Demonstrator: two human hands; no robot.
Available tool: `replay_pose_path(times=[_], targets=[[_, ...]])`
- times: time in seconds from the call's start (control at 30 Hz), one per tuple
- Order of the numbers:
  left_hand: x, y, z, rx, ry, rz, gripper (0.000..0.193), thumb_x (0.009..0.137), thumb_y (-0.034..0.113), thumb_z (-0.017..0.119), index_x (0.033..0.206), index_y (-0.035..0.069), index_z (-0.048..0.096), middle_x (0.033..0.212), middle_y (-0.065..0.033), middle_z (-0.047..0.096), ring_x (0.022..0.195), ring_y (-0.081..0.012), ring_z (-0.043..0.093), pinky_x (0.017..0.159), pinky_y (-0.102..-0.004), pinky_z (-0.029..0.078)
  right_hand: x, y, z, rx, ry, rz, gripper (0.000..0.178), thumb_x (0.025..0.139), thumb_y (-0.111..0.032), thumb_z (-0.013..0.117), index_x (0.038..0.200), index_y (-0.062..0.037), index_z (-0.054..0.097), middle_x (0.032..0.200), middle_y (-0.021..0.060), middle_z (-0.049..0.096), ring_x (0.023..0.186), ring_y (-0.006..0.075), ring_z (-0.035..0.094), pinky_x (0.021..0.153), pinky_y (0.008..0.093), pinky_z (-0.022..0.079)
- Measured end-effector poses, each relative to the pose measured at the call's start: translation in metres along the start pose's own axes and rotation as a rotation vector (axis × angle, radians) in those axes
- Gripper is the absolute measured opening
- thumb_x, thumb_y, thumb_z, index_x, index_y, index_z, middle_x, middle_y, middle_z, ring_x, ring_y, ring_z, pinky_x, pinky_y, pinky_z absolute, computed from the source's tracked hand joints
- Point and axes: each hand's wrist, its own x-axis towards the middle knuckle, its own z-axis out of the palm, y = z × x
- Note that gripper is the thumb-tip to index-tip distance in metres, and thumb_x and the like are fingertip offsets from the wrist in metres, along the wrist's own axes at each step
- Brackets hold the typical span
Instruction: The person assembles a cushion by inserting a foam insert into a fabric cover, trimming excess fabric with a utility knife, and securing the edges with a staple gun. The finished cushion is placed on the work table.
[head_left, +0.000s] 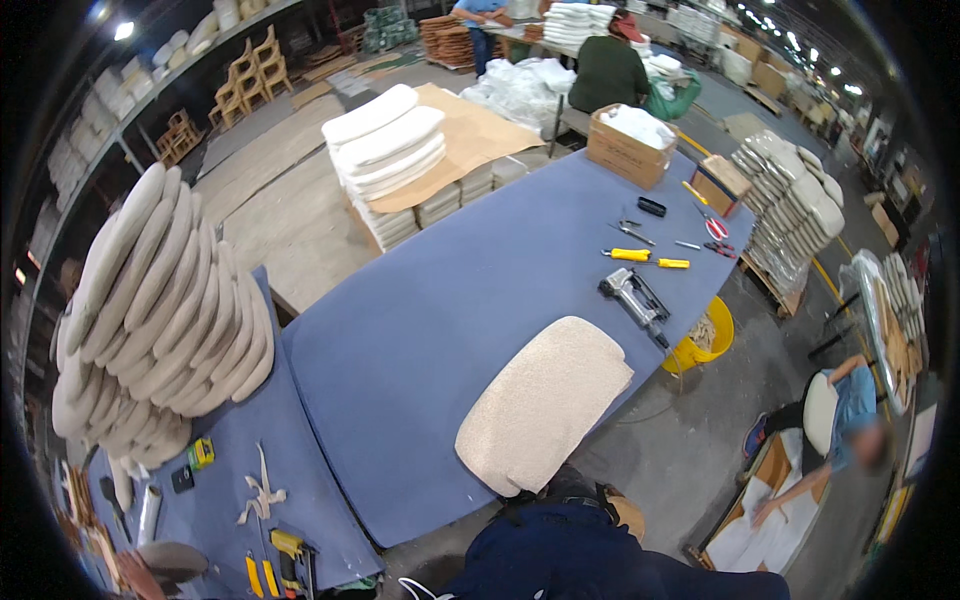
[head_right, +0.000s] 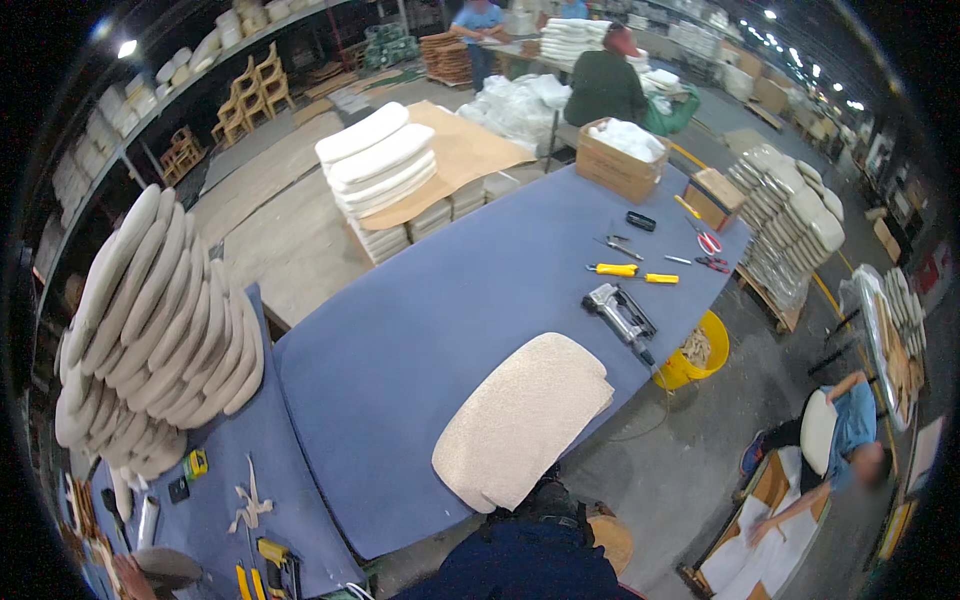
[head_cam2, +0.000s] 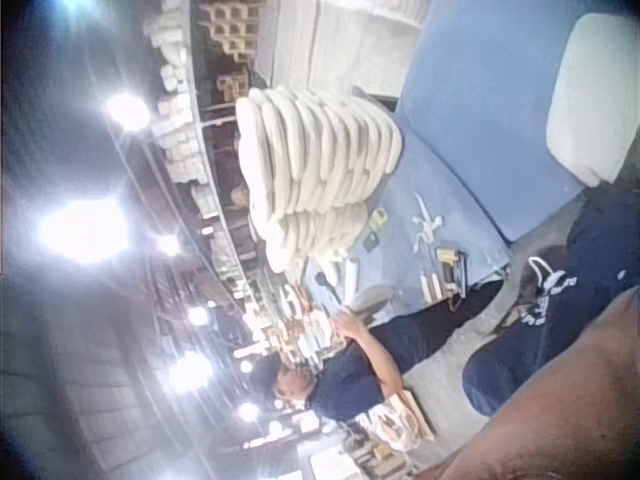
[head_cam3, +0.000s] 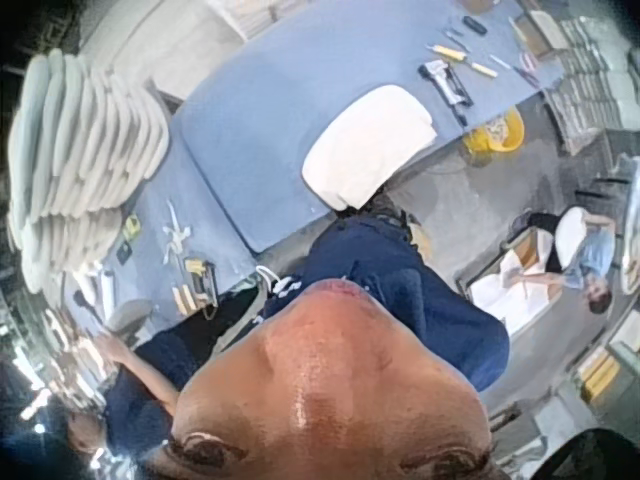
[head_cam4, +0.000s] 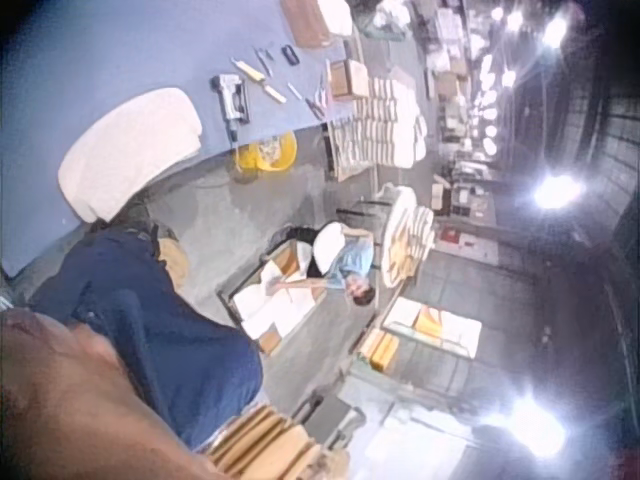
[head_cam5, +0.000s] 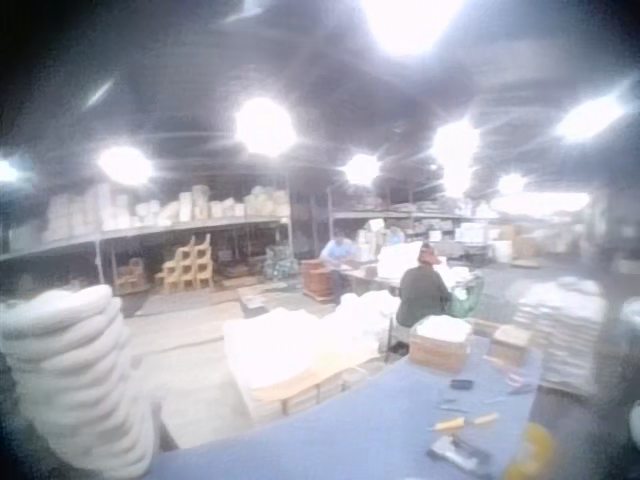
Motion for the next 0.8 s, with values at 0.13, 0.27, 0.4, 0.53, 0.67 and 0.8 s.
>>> replay_pose_path(times=[0.13, 0.27, 0.4, 0.53, 0.67, 0.8], targets=[[0.009, 0.007, -0.011, 0.051, -0.031, 0.029, 0.044, 0.082, -0.002, 0.057, 0.125, 0.0, 0.062, 0.088, -0.0126, 0.069, 0.072, -0.0237, 0.062, 0.071, -0.034, 0.053, -0.003, 0.0, 0.011, 0.045, 0.01, -0.019, 0.04, 0.09, -0.032, 0.061, 0.116, -0.0024, 0.067, 0.114, 0.0213, 0.069, 0.108, 0.0398, 0.064, 0.09, 0.046, 0.05], [0.013, 0.011, -0.018, 0.084, -0.055, 0.031, 0.044, 0.082, -0.002, 0.057, 0.126, 0.0, 0.062, 0.089, -0.0126, 0.069, 0.073, -0.0236, 0.062, 0.071, -0.0341, 0.053, -0.008, 0.003, 0.026, 0.084, 0.011, -0.026, 0.041, 0.09, -0.032, 0.062, 0.117, -0.0022, 0.066, 0.116, 0.0215, 0.068, 0.109, 0.0397, 0.063, 0.091, 0.0458, 0.049], [0.018, 0.015, -0.013, 0.092, -0.075, 0.024, 0.045, 0.082, -0.002, 0.057, 0.126, 0.0, 0.062, 0.09, -0.0126, 0.07, 0.073, -0.0235, 0.062, 0.072, -0.0342, 0.053, -0.017, 0.012, 0.029, 0.109, 0.028, -0.017, 0.042, 0.09, -0.032, 0.062, 0.118, -0.002, 0.066, 0.117, 0.0217, 0.068, 0.111, 0.0397, 0.063, 0.093, 0.0456, 0.049], [0.016, 0.015, -0.008, 0.09, -0.079, 0.018, 0.045, 0.082, -0.001, 0.057, 0.127, 0.001, 0.061, 0.091, -0.0126, 0.07, 0.074, -0.0234, 0.062, 0.072, -0.0343, 0.053, -0.037, 0.029, 0.032, 0.126, 0.044, 0.013, 0.043, 0.09, -0.032, 0.062, 0.12, -0.0018, 0.066, 0.119, 0.0219, 0.068, 0.112, 0.0397, 0.063, 0.094, 0.0453, 0.049], [0.02, 0.014, -0.004, 0.08, -0.081, 0.022, 0.046, 0.082, -0.001, 0.057, 0.128, 0.001, 0.061, 0.092, -0.0126, 0.07, 0.074, -0.0233, 0.063, 0.073, -0.0344, 0.053, -0.056, 0.044, 0.029, 0.137, 0.066, 0.039, 0.044, 0.089, -0.032, 0.062, 0.121, -0.0017, 0.066, 0.12, 0.0221, 0.068, 0.114, 0.0396, 0.062, 0.095, 0.0451, 0.049], [0.021, 0.014, 0.01, 0.06, -0.104, 0.005, 0.046, 0.082, -0.001, 0.057, 0.128, 0.001, 0.06, 0.093, -0.0127, 0.07, 0.075, -0.0232, 0.063, 0.073, -0.0345, 0.053, -0.083, 0.059, 0.023, 0.147, 0.1, 0.081, 0.045, 0.089, -0.032, 0.062, 0.122, -0.0015, 0.066, 0.122, 0.0223, 0.067, 0.115, 0.0396, 0.062, 0.096, 0.0448, 0.049]])
